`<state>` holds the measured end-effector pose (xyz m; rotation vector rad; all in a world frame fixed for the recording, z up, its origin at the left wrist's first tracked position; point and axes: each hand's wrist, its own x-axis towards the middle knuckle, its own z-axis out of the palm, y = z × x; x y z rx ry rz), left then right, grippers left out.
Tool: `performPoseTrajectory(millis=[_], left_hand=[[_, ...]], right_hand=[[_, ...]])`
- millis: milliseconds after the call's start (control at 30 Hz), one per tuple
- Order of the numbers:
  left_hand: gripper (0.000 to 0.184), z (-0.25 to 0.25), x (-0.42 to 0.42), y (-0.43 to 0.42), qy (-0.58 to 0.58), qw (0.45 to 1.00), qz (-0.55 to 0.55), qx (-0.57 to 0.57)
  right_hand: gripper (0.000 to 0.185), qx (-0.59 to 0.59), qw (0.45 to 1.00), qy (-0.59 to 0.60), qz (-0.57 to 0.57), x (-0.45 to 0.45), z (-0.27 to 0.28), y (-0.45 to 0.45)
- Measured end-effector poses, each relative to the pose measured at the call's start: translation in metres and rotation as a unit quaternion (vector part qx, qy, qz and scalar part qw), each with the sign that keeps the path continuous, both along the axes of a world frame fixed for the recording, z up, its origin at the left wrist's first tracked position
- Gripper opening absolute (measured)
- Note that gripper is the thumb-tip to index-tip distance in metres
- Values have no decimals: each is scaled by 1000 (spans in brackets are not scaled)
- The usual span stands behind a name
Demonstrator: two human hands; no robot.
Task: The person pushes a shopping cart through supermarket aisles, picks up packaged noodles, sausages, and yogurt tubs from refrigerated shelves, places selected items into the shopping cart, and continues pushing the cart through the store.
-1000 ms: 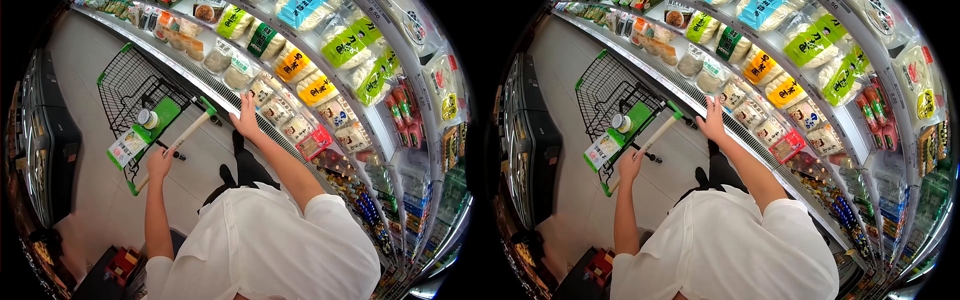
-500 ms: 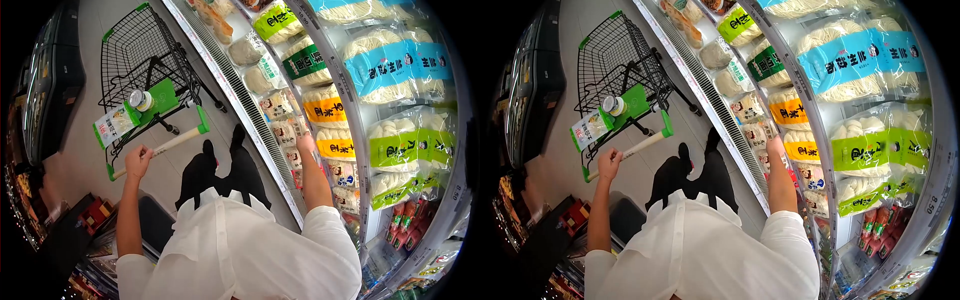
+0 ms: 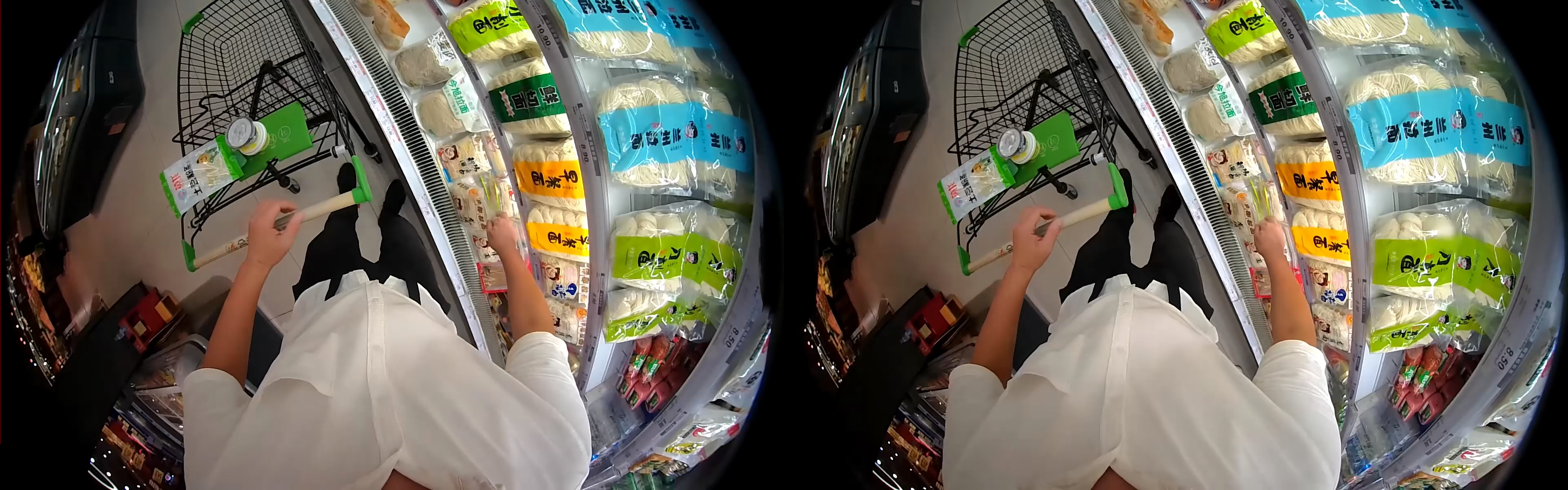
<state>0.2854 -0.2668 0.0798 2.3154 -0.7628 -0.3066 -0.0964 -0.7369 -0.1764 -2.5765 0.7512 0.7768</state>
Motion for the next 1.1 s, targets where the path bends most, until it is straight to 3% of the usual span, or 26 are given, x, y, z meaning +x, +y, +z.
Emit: performPoseTrajectory(millis=[67, 100, 167, 233, 267, 300, 367, 400, 500, 533, 567, 633, 700, 800, 833, 933, 967, 1000, 1033, 1100], left_hand=[[10, 16, -24, -65, 61, 989, -100, -89], [9, 13, -36, -93, 106, 975, -142, -131], [12, 9, -61, -140, 212, 943, -190, -169], [26, -3, -83, -174, 328, 914, -170, -170], [50, -18, -92, -183, 370, 902, -167, -147], [50, -20, -95, -189, 373, 900, -167, -152], [76, -18, -95, -199, 444, 885, -94, -103], [76, -14, -90, -203, 442, 886, -90, -108], [107, 10, -57, -195, 516, 848, -60, -111], [113, 17, -48, -190, 581, 800, -27, -145], [106, 38, -32, -181, 605, 784, -17, -137], [97, 37, -7, -158, 655, 692, -38, -300], [77, 55, 23, -124, 643, 691, 24, -330], [71, 45, 70, -80, 613, 697, 63, -367], [68, 37, 86, -68, 611, 715, 97, -326], [64, -5, 129, -44, 594, 754, 132, -249], [63, -23, 141, -40, 582, 775, 129, -212], [61, -38, 152, -38, 571, 794, 160, -134], [61, -55, 158, -37, 573, 792, 160, -135], [64, -79, 162, -39, 512, 844, 153, -38]], right_hand=[[35, 23, 990, -136, 2, -5, -19, 13], [35, 23, 990, -136, 7, 2, -8, 21], [33, 67, 978, -172, -100, 16, 30, 38], [33, 60, 972, -200, -107, 28, 80, 39], [35, 140, 959, -146, -198, 44, 129, 36], [37, 218, 928, -89, -288, 54, 171, 36], [35, 328, 839, -166, -401, 55, 224, 42], [33, 355, 813, -195, -417, 66, 264, 50], [27, 445, 747, -241, -432, 96, 368, 71], [25, 491, 711, -256, -433, 111, 398, 82], [24, 536, 672, -269, -435, 130, 424, 96], [22, 538, 661, -280, -442, 168, 445, 117], [26, 576, 640, -294, -416, 210, 444, 132], [37, 522, 774, -293, -208, 293, 405, 150], [39, 531, 788, -252, -184, 322, 381, 156], [42, 405, 882, -205, -127, 399, 331, 189], [42, 406, 882, -205, -124, 417, 311, 196], [40, 307, 926, -211, -56, 431, 291, 203], [41, 203, 956, -212, 12, 443, 274, 208], [40, 162, 967, -191, 46, 463, 243, 213]])
